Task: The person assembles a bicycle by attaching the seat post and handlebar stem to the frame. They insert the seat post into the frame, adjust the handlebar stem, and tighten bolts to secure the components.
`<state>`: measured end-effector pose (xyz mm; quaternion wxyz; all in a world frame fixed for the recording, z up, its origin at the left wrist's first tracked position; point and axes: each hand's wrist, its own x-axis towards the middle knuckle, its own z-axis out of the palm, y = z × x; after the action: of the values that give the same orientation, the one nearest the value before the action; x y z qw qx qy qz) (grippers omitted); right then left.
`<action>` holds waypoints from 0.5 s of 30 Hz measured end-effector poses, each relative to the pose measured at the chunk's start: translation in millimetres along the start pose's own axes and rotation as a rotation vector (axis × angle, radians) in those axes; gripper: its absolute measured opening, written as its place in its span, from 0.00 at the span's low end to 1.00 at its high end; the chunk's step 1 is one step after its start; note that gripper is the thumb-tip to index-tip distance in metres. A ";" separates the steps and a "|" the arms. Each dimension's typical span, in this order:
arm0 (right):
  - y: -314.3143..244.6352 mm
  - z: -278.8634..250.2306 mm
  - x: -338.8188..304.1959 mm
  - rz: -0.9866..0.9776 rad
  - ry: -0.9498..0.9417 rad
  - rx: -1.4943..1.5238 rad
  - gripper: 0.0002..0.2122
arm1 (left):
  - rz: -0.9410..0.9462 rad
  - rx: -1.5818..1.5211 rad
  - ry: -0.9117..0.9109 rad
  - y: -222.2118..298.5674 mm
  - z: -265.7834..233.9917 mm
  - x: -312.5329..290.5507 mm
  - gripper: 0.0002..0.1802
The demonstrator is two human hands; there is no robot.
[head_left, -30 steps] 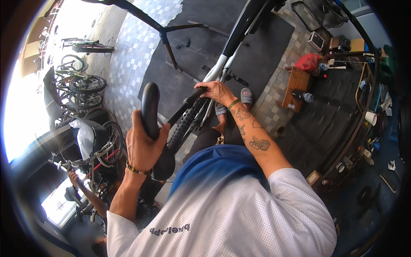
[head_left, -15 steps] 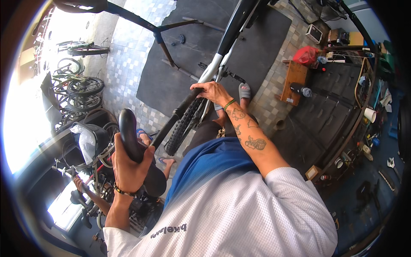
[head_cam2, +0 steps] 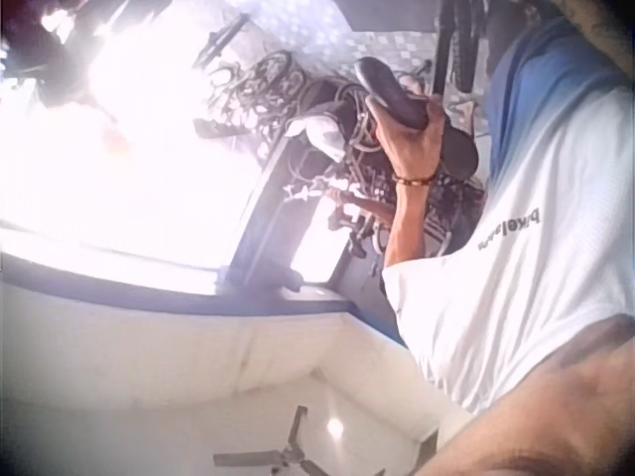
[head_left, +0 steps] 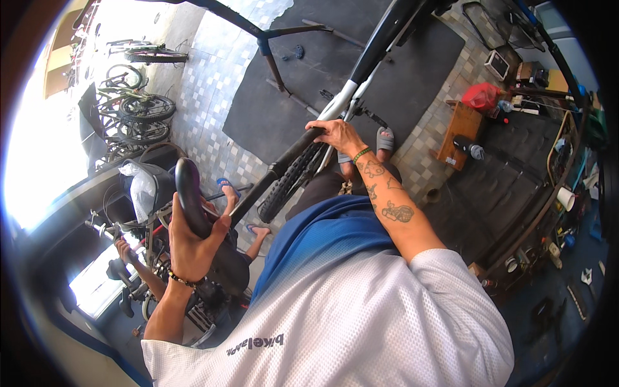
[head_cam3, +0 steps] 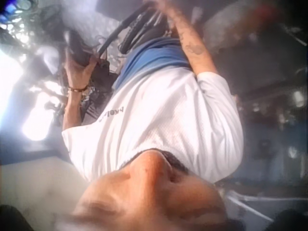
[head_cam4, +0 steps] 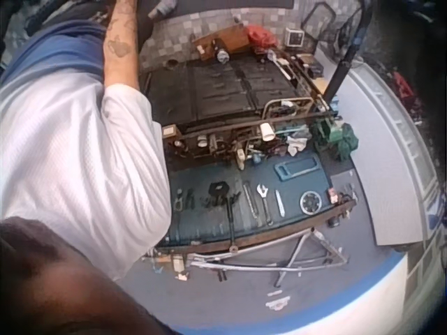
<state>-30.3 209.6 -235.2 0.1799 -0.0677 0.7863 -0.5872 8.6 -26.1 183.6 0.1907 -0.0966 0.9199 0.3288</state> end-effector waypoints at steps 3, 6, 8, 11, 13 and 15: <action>2.4 -1.0 4.1 0.005 -0.003 0.004 0.20 | 0.527 0.496 -0.247 18.3 -14.4 -5.4 0.28; 0.1 -0.5 3.0 0.012 -0.031 0.039 0.20 | 0.779 0.631 -0.329 21.5 -21.9 -3.7 0.33; -5.5 0.6 0.4 -0.010 -0.005 0.017 0.20 | 0.721 0.540 -0.212 14.2 -18.5 -12.2 0.31; -1.9 -1.1 -0.2 -0.009 0.012 0.004 0.20 | 0.083 0.173 0.031 9.6 -12.3 -21.6 0.25; 0.4 -1.3 7.8 -0.024 -0.016 0.074 0.20 | 0.020 0.057 0.099 5.3 -12.4 -17.1 0.26; -0.3 -2.7 4.0 -0.011 -0.011 0.040 0.20 | -0.040 0.001 0.110 1.0 -16.5 -10.6 0.26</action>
<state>-35.0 210.7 -235.1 0.1823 -0.0716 0.7732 -0.6032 13.2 -35.4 200.3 0.1464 -0.1326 0.9271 0.3186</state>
